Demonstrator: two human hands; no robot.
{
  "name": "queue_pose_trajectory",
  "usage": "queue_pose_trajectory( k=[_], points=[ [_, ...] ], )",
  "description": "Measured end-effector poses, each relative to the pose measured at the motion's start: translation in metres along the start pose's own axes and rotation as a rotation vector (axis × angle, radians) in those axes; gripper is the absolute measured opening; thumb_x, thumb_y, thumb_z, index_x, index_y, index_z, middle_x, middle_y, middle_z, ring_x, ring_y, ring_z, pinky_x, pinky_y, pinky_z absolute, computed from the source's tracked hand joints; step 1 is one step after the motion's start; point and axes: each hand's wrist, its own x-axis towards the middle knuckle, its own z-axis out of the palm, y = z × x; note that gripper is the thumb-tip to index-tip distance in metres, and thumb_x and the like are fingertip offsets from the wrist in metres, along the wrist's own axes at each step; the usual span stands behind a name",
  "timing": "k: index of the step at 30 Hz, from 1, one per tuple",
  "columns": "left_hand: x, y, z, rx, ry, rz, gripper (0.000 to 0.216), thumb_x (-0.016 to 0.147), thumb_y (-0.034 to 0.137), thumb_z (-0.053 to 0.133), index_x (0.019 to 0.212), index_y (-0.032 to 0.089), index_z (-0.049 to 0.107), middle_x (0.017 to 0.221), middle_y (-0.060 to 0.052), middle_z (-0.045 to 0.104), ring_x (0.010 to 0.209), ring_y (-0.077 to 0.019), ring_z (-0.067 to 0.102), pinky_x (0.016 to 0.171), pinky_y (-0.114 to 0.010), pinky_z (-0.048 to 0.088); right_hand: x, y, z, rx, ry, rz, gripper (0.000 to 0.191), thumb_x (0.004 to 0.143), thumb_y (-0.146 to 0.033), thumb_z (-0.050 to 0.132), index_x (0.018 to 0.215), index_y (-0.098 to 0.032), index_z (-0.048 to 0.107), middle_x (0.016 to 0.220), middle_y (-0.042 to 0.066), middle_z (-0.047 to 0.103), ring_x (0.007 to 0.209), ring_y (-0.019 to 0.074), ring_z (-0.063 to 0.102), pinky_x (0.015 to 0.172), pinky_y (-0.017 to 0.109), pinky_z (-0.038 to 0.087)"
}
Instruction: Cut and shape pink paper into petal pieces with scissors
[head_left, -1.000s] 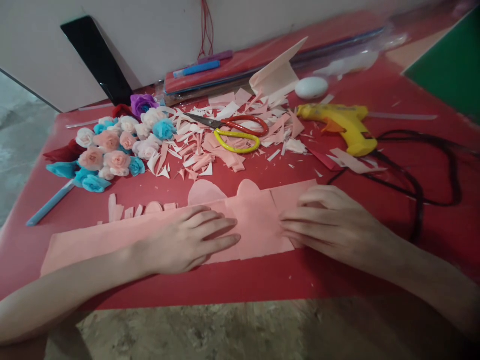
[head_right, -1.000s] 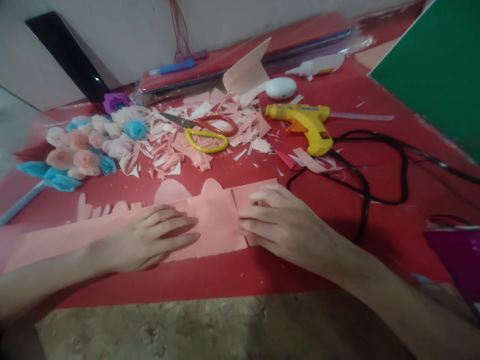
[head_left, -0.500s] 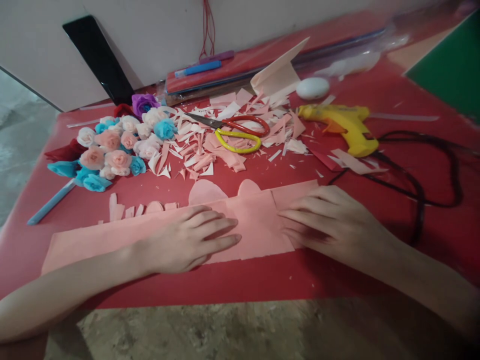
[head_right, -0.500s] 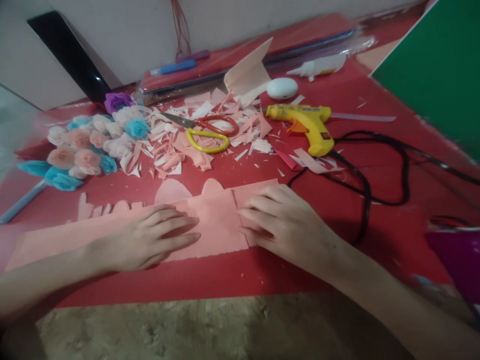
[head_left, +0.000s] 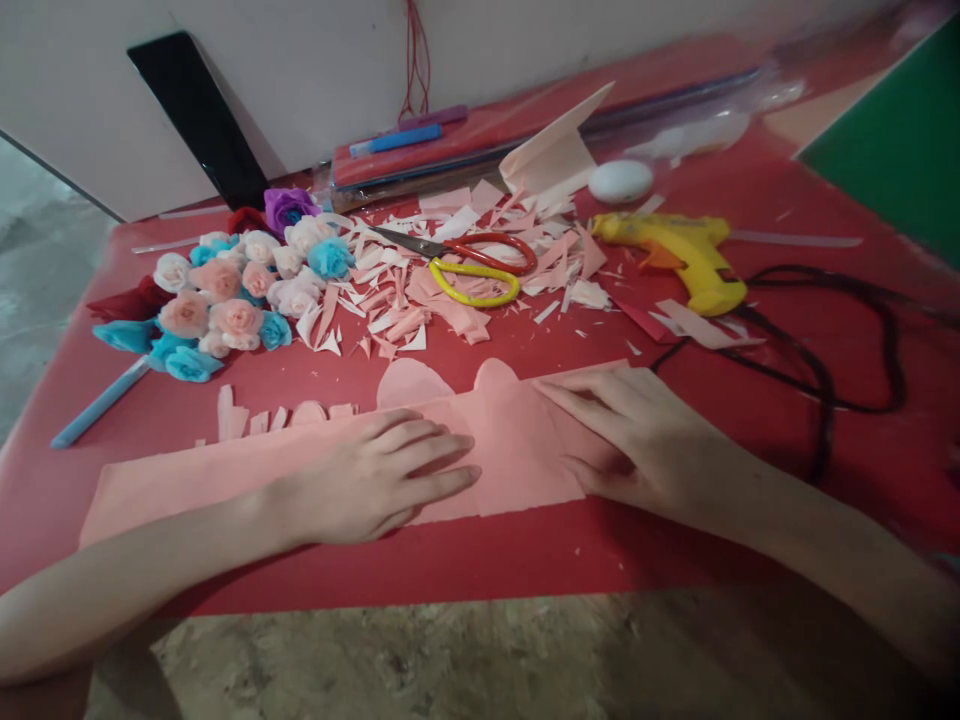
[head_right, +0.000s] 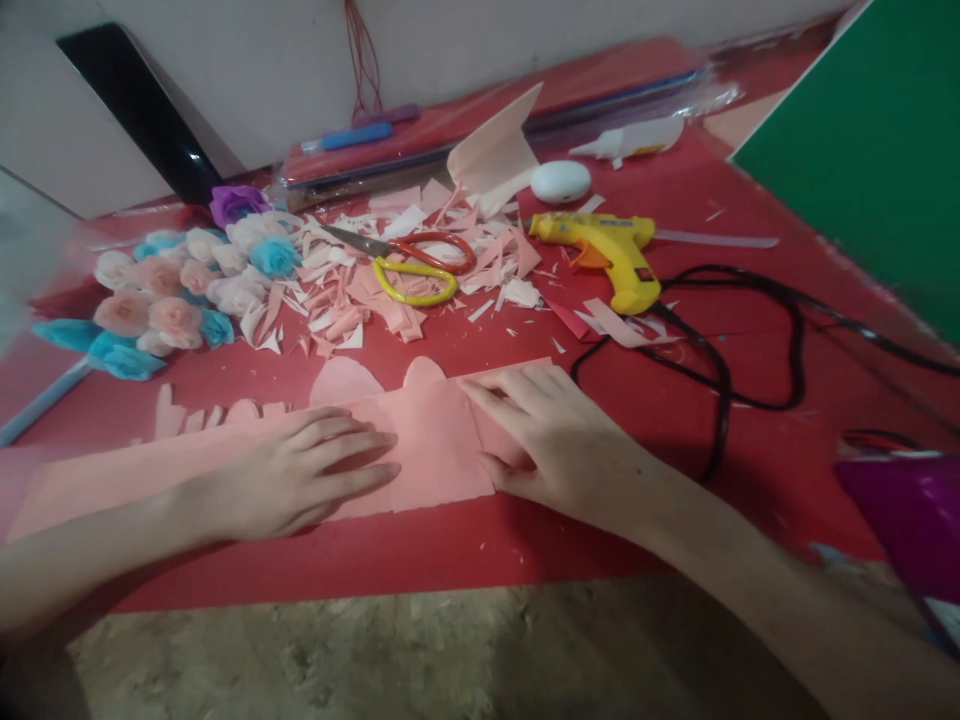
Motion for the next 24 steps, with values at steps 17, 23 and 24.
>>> queue_pose_trajectory(
  k=[17, 23, 24],
  points=[
    [-0.001, -0.002, 0.004, -0.079, 0.113, 0.033, 0.036, 0.089, 0.017, 0.039, 0.123, 0.012, 0.050, 0.128, -0.007, 0.057, 0.114, -0.0203, 0.051, 0.101, -0.036, 0.038, 0.002, -0.001, -0.003, 0.016, 0.046, -0.043, 0.045, 0.089, -0.038, 0.043, 0.124, -0.010, 0.043, 0.112, 0.014, 0.053, 0.101, 0.0251, 0.046, 0.083, 0.039, 0.039],
    [0.001, -0.002, 0.002, -0.082, 0.188, 0.041, 0.031, 0.091, 0.015, 0.038, 0.117, 0.009, 0.053, 0.121, -0.008, 0.062, 0.109, -0.0200, 0.056, 0.097, -0.036, 0.043, 0.001, -0.005, -0.005, 0.013, 0.038, -0.094, 0.038, 0.090, -0.038, 0.040, 0.119, -0.013, 0.045, 0.108, 0.012, 0.054, 0.101, 0.0240, 0.045, 0.083, 0.038, 0.039],
    [0.001, -0.001, 0.002, -0.080, 0.204, 0.035, 0.031, 0.091, 0.015, 0.039, 0.116, 0.008, 0.054, 0.119, -0.008, 0.064, 0.108, -0.0202, 0.057, 0.096, -0.036, 0.044, 0.001, -0.006, -0.006, 0.008, 0.032, -0.102, 0.038, 0.090, -0.037, 0.040, 0.119, -0.013, 0.045, 0.108, 0.012, 0.054, 0.101, 0.0238, 0.045, 0.083, 0.038, 0.039]
  ],
)
